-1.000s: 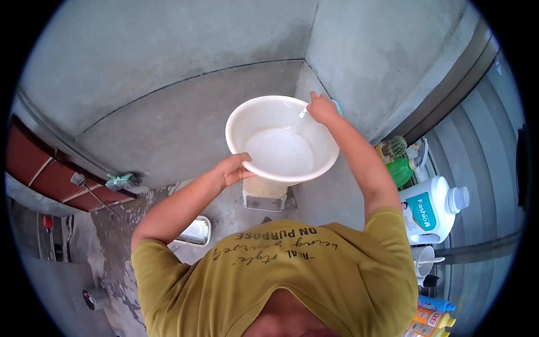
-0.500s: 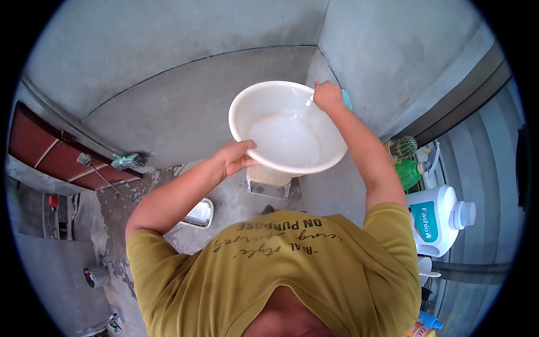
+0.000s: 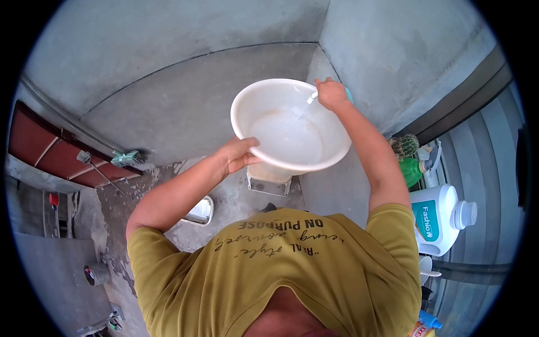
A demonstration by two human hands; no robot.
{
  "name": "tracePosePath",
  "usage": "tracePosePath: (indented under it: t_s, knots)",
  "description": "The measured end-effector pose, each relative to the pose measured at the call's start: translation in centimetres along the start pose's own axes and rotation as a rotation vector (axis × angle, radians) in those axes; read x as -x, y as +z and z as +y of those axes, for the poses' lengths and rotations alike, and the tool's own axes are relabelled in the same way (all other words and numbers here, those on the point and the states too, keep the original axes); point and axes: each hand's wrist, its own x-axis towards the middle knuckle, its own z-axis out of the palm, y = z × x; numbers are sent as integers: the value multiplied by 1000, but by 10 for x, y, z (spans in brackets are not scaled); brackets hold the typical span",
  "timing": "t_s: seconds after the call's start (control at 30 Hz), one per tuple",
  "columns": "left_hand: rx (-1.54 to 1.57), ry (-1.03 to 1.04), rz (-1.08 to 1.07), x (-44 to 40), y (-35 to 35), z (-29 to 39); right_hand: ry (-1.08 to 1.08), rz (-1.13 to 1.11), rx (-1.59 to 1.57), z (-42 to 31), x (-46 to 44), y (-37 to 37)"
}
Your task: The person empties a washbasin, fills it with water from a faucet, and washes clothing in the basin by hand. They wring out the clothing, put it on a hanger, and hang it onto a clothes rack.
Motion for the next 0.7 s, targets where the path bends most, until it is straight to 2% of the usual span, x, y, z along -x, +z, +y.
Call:
tracePosePath:
  t_s: [0.17, 0.37, 0.47, 0.53, 0.7]
  knots:
    - [5, 3, -7, 2, 2, 1, -6, -17, -3, 0, 1, -2]
    - [5, 8, -14, 4, 4, 2, 270, -105, -53, -16, -8, -33]
    - [6, -1, -12, 3, 3, 1, 290, -148, -21, -22, -12, -33]
    - [-1, 21, -21, 2, 3, 1, 314, -84, 11, -16, -21, -5]
    - [-14, 34, -22, 1, 1, 1, 285, 78, 51, -12, -13, 10]
